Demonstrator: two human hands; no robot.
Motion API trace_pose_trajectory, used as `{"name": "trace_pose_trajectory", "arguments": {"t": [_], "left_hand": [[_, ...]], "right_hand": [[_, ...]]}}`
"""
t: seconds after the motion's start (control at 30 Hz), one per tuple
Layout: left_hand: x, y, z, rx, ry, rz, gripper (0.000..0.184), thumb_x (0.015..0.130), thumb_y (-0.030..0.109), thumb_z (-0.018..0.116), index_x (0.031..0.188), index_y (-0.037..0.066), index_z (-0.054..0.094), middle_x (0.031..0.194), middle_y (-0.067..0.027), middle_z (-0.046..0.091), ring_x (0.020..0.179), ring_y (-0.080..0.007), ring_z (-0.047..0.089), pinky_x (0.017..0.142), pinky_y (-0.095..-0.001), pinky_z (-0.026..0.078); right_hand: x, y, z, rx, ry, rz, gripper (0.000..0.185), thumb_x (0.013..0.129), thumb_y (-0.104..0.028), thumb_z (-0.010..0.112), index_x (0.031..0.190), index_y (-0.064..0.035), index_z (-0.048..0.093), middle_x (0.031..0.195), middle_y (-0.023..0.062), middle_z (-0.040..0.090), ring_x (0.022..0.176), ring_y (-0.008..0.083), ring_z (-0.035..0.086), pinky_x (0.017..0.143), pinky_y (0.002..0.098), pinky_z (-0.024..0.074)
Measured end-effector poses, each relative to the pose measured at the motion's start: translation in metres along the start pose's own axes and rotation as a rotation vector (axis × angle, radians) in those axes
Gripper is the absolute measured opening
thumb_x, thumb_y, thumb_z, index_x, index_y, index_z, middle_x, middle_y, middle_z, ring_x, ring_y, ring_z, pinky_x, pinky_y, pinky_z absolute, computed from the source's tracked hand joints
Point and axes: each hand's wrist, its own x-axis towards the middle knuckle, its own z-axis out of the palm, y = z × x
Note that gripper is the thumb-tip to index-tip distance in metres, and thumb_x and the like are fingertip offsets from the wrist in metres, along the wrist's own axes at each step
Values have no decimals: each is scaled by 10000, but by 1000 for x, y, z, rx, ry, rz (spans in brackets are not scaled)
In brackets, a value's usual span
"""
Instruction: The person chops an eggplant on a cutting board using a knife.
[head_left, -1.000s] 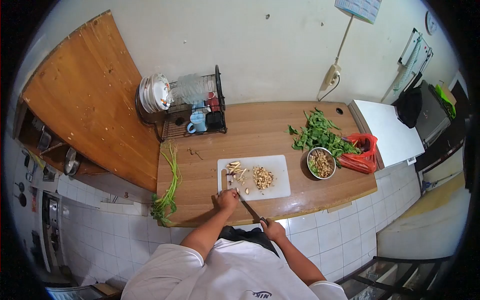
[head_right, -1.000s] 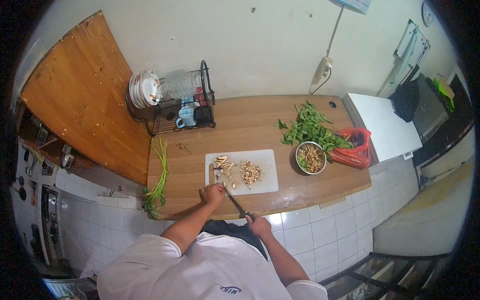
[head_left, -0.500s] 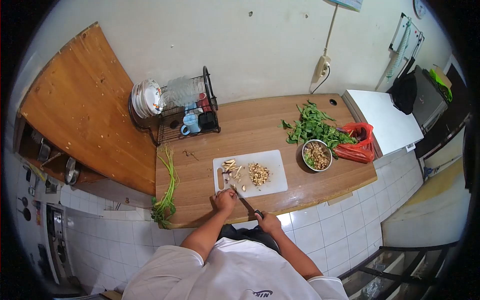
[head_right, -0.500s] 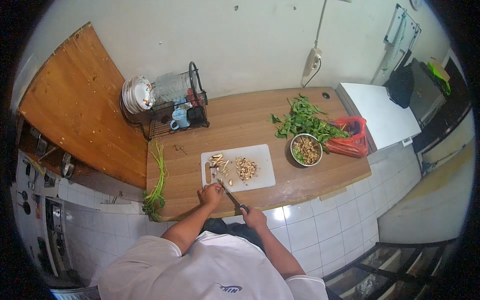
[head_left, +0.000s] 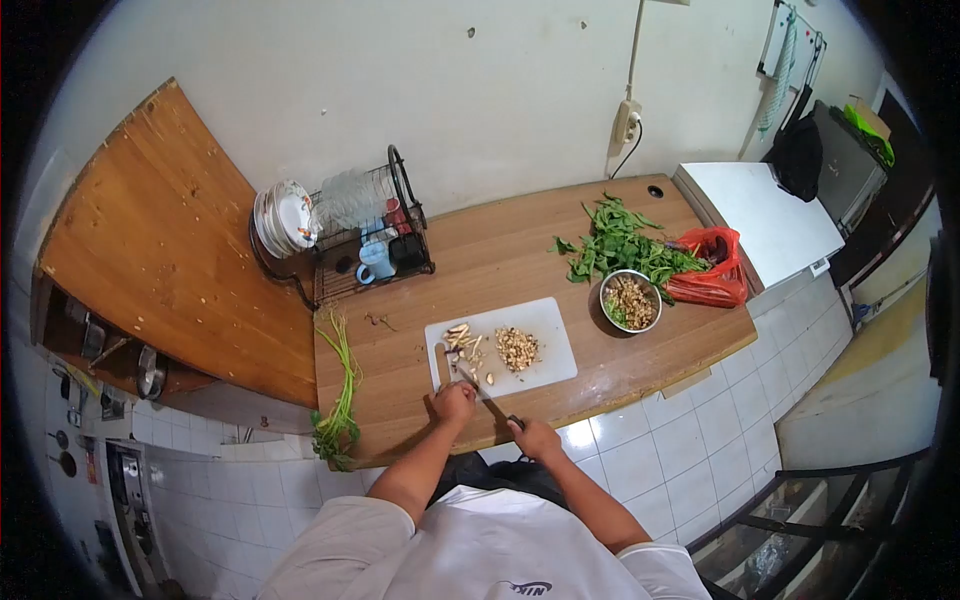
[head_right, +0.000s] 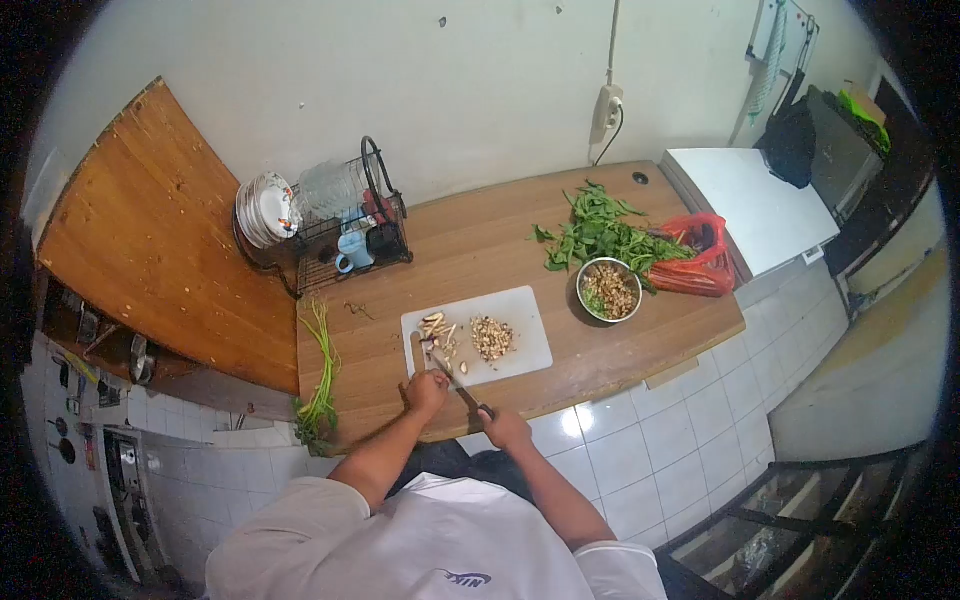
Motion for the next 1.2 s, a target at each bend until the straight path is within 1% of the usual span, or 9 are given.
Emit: {"name": "trace_pose_trajectory", "arguments": {"t": [0.33, 0.53, 0.63, 0.73, 0.83, 0.97, 1.03, 1.1, 1.2], "left_hand": [[21, -2, -11, -73, 68, 6, 86, 838, 281, 764, 862, 199, 775, 827, 1, 760, 846, -221, 717, 849, -421, 452], [10, -12, -15, -334, 126, -211, 145, 831, 317, 782, 945, 228, 795, 860, -20, 782, 811, -235, 746, 792, -414, 526], [5, -19, -14, -455, 98, -63, 165, 819, 336, 790, 955, 243, 793, 822, -10, 770, 794, -248, 735, 791, -427, 518], [8, -14, -23, -176, 53, 26, 167, 803, 303, 799, 957, 240, 790, 818, 21, 751, 848, -235, 704, 830, -436, 501], [7, -8, -35, -139, 165, 94, 225, 794, 289, 804, 1014, 250, 779, 980, 21, 716, 1033, -229, 630, 947, -448, 429], [9, -6, -24, -183, 107, 314, 232, 783, 301, 797, 1012, 266, 782, 1041, -4, 631, 1128, -254, 561, 940, -433, 404], [13, 0, -25, -260, 33, 502, 233, 794, 322, 787, 1018, 261, 785, 1049, -19, 614, 1114, -257, 565, 932, -435, 395], [19, 7, -23, -18, -150, 772, 223, 816, 286, 758, 1036, 273, 786, 1049, -3, 609, 1105, -237, 559, 922, -455, 391], [49, 1, -19, 33, -106, 809, 220, 824, 221, 726, 1021, 280, 802, 1025, 8, 607, 1091, -221, 544, 896, -458, 386]], "right_hand": [[-18, 15, 10, 68, 4, 49, 639, 984, -648, 459, 1131, -84, 721, 973, 222, 737, 980, 415, 698, 867, 500, 542], [-30, 3, 1, 135, 15, 64, 611, 986, -638, 478, 1120, -89, 712, 914, 221, 731, 935, 426, 702, 824, 510, 546], [-34, 12, 8, 242, 44, 91, 595, 980, -633, 502, 1121, -91, 705, 937, 249, 723, 959, 442, 695, 818, 518, 546], [-40, 22, 17, 328, 110, 128, 574, 982, -617, 517, 1093, -88, 709, 925, 241, 725, 960, 441, 693, 814, 496, 544], [-53, 20, 25, 452, 232, 167, 537, 996, -553, 559, 952, -40, 712, 797, 182, 712, 804, 341, 711, 734, 427, 530], [-62, 22, 35, 365, 161, 305, 572, 990, -582, 543, 1079, -44, 716, 962, 243, 728, 990, 418, 701, 865, 460, 526], [-63, 17, 45, 487, 381, 227, 534, 1007, -507, 579, 895, 8, 662, 697, 168, 619, 684, 280, 599, 682, 431, 476], [-64, 18, 51, 553, 431, 220, 521, 1015, -494, 577, 861, -3, 654, 654, 120, 588, 625, 220, 574, 626, 408, 467], [-64, 18, 46, 623, 417, 300, 490, 1016, -503, 580, 847, -50, 660, 609, 29, 565, 514, 129, 511, 516, 333, 436]]}}
